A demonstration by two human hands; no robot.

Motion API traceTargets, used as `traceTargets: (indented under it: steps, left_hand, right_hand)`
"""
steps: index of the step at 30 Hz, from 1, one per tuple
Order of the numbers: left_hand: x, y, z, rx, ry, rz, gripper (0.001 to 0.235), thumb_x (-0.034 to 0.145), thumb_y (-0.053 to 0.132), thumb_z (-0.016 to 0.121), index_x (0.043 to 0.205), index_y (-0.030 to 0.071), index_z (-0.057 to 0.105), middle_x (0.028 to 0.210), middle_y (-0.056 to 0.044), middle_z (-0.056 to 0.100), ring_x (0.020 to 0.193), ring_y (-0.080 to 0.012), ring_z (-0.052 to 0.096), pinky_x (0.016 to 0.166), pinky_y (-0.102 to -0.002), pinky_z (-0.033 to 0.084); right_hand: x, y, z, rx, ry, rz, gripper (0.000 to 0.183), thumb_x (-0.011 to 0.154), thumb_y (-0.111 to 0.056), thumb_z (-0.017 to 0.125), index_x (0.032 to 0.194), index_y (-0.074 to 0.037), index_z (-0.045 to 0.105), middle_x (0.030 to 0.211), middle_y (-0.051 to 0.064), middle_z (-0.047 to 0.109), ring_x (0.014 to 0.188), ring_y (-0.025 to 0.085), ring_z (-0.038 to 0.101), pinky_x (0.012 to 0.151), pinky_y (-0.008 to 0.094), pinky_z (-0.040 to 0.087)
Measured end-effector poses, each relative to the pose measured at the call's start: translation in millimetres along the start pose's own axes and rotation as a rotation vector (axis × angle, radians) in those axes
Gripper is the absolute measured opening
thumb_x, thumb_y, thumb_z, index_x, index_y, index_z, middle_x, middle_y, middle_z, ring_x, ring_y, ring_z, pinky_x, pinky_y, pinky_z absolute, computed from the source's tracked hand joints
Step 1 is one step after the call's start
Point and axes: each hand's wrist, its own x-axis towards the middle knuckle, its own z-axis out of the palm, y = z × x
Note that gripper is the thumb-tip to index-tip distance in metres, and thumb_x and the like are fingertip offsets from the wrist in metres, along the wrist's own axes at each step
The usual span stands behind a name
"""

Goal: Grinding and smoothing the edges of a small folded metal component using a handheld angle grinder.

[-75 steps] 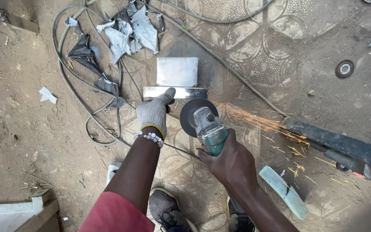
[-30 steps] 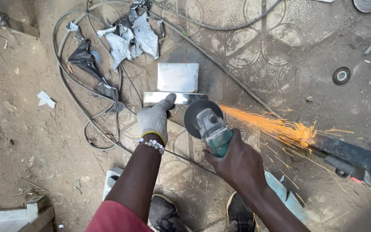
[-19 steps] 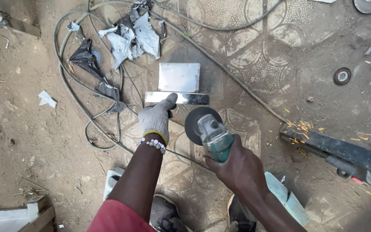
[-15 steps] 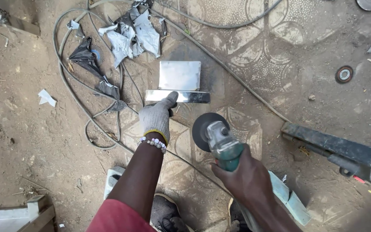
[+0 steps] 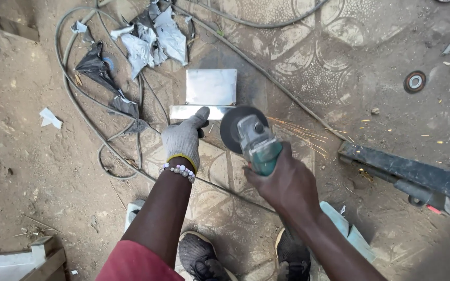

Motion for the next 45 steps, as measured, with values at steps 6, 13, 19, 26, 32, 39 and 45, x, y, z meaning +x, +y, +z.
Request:
traceTargets:
  steps: [6,13,19,26,32,39,45]
  left_hand:
    - [-39,35,-10,-0.240,0.027,-0.146,0.037,0.086,0.031,0.112,0.096,0.000,0.096,0.087,-0.008,0.090,0.072,-0.0165,0.068,0.079,-0.038,0.060]
    - [-38,32,-10,-0.243,0.010,-0.123,0.038,0.088,0.033,0.112,0.097,0.000,0.097,0.088,-0.007,0.090,0.075,-0.0164,0.068,0.082,-0.037,0.061]
    - [-37,33,-9,-0.231,0.005,-0.127,0.039,0.088,0.035,0.113,0.092,0.001,0.096,0.082,-0.008,0.083,0.073,-0.0200,0.066,0.081,-0.040,0.055]
    - [-30,23,-6,-0.296,-0.021,-0.081,0.034,0.093,0.026,0.112,0.087,-0.001,0.091,0.079,-0.008,0.082,0.068,-0.0161,0.060,0.069,-0.040,0.050]
    - [-36,32,-8,-0.244,-0.004,-0.124,0.036,0.095,0.032,0.110,0.092,0.000,0.094,0.078,-0.009,0.079,0.068,-0.0183,0.062,0.070,-0.040,0.052]
    - [-36,29,-11,-0.153,0.010,-0.118,0.045,0.086,0.044,0.112,0.094,0.003,0.098,0.083,-0.010,0.087,0.073,-0.0211,0.072,0.077,-0.040,0.059]
    - [-37,22,-11,-0.178,-0.027,-0.071,0.046,0.097,0.043,0.109,0.082,0.001,0.095,0.073,-0.010,0.080,0.066,-0.0232,0.065,0.073,-0.045,0.054]
  right_hand:
    - [-5,14,10,-0.083,-0.008,0.079,0.092,0.095,-0.076,0.097,0.155,-0.017,0.059,0.123,0.014,0.093,0.103,0.042,0.093,0.089,0.060,0.073]
    - [2,6,7,-0.015,0.157,-0.030,0.087,0.095,-0.074,0.097,0.147,-0.015,0.060,0.113,0.022,0.092,0.096,0.049,0.091,0.081,0.064,0.070]
    - [-20,39,3,-0.092,-0.117,0.245,0.094,0.090,-0.073,0.098,0.160,-0.019,0.065,0.143,0.017,0.092,0.127,0.047,0.090,0.098,0.060,0.069]
    - [-13,20,-24,-0.102,-0.084,0.287,0.100,0.092,-0.074,0.099,0.165,-0.021,0.057,0.136,0.015,0.093,0.120,0.043,0.092,0.097,0.057,0.073]
    - [10,27,-8,-0.179,0.035,0.028,0.088,0.095,-0.078,0.096,0.149,-0.018,0.061,0.114,0.020,0.093,0.100,0.048,0.092,0.085,0.062,0.070]
    - [24,17,-6,-0.194,-0.011,0.077,0.090,0.090,-0.076,0.099,0.150,-0.021,0.061,0.123,0.017,0.094,0.112,0.049,0.091,0.094,0.061,0.068]
    - [23,77,2,-0.285,-0.044,0.206,0.101,0.084,-0.089,0.097,0.159,-0.032,0.058,0.141,0.019,0.092,0.135,0.051,0.086,0.107,0.063,0.067]
